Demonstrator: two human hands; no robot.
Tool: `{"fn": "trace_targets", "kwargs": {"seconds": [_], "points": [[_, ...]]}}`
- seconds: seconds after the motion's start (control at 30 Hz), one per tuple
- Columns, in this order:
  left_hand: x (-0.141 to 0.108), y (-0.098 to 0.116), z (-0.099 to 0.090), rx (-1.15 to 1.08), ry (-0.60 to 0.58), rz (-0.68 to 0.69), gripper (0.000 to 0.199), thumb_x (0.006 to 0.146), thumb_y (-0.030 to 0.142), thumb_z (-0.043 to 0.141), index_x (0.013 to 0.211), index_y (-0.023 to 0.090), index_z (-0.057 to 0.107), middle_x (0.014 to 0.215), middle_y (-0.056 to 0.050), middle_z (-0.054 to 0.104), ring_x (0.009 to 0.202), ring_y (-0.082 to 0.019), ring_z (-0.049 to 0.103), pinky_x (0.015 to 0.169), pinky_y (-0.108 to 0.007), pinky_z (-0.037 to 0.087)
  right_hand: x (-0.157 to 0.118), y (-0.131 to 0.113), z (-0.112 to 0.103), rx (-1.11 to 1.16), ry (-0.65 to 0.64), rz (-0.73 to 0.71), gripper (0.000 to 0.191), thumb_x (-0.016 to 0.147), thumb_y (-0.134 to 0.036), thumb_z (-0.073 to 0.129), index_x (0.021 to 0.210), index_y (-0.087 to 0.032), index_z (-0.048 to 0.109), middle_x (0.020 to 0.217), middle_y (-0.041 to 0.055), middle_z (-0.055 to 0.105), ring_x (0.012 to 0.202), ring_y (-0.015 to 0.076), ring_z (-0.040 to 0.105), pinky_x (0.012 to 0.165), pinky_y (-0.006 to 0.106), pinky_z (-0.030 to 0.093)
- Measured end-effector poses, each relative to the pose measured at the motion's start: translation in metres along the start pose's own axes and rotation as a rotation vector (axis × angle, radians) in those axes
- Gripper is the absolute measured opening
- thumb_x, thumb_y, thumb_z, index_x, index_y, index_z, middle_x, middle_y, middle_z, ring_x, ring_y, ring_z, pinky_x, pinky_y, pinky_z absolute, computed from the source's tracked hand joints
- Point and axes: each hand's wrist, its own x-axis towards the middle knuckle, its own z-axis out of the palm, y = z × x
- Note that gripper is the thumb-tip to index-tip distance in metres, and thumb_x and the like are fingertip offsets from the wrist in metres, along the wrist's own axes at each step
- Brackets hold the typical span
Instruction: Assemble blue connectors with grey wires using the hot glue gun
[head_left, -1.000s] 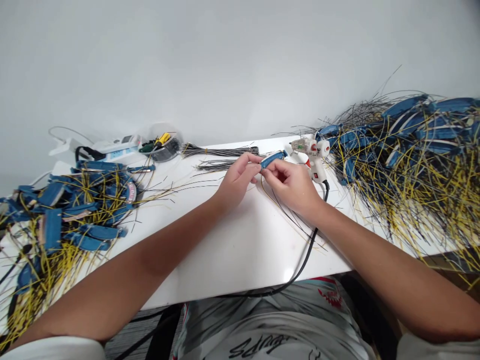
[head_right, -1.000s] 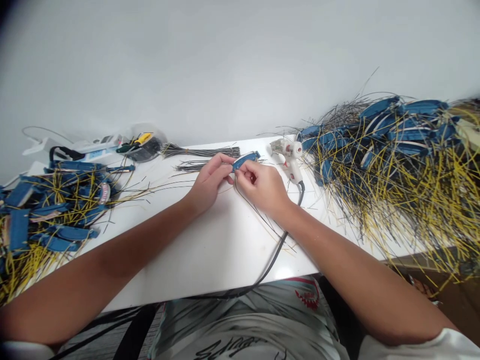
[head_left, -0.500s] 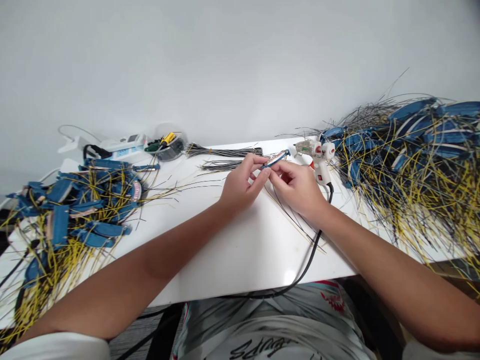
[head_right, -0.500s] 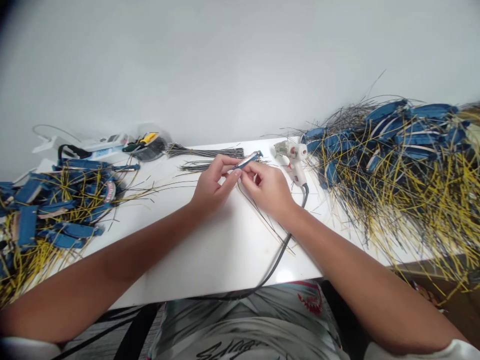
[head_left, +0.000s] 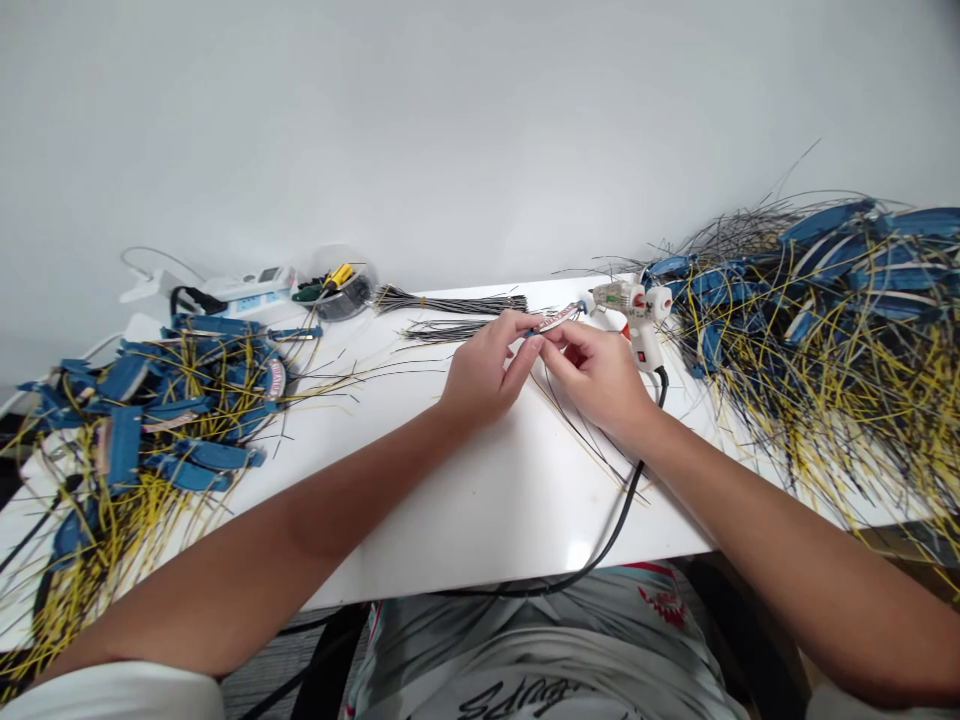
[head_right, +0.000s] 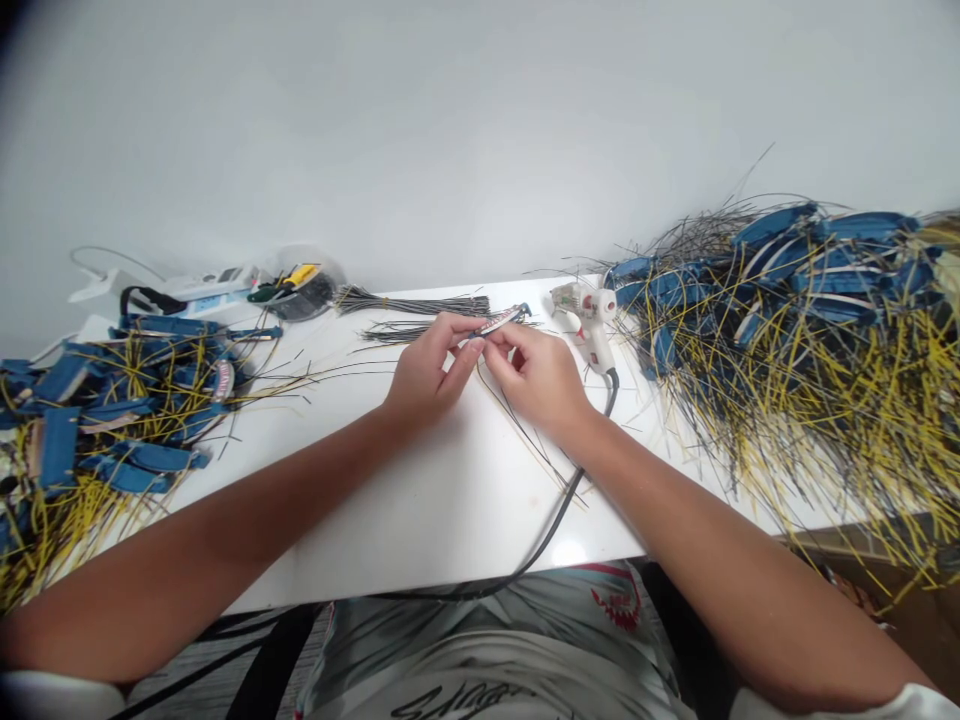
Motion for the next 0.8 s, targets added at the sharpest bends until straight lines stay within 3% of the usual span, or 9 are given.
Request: {"fn": "trace_targets", "kwargs": {"seconds": [0.3, 0.6, 0.8], "points": [[0.009, -0.009, -0.002, -0.202, -0.012, -0.043, 0.026, 0.103, 0.039, 0.065, 0.122, 0.023, 0.073, 0.124, -0.007, 0.073, 0.119, -0.021, 0.067, 0.089, -0.029, 0.055, 0.003, 0.003, -0.001, -0.047, 0.017, 0.022, 0.021, 0.099, -0.036, 0.065, 0.091, -0.020, 0.076, 0.073, -0.0013, 0.067, 0.061, 0.0132, 0.051, 0.061, 0.030, 0.037], [0.012, -0.020, 0.003, -0.492, -0.047, -0.241, 0.028, 0.095, 0.038, 0.076, 0.117, 0.020, 0.076, 0.110, -0.008, 0.074, 0.101, -0.018, 0.068, 0.080, -0.027, 0.054, 0.003, 0.003, -0.001, -0.129, 0.025, 0.038, 0.021, 0.098, -0.036, 0.066, 0.088, -0.021, 0.076, 0.075, -0.0007, 0.070, 0.062, 0.0143, 0.055, 0.062, 0.030, 0.037], [0.013, -0.021, 0.003, -0.518, -0.029, -0.291, 0.029, 0.093, 0.037, 0.078, 0.117, 0.020, 0.078, 0.109, -0.007, 0.075, 0.093, -0.015, 0.066, 0.082, -0.027, 0.055, 0.004, 0.004, -0.001, -0.217, -0.007, 0.072, 0.021, 0.098, -0.036, 0.065, 0.089, -0.022, 0.077, 0.078, 0.0007, 0.074, 0.066, 0.0163, 0.060, 0.064, 0.031, 0.037]]}}
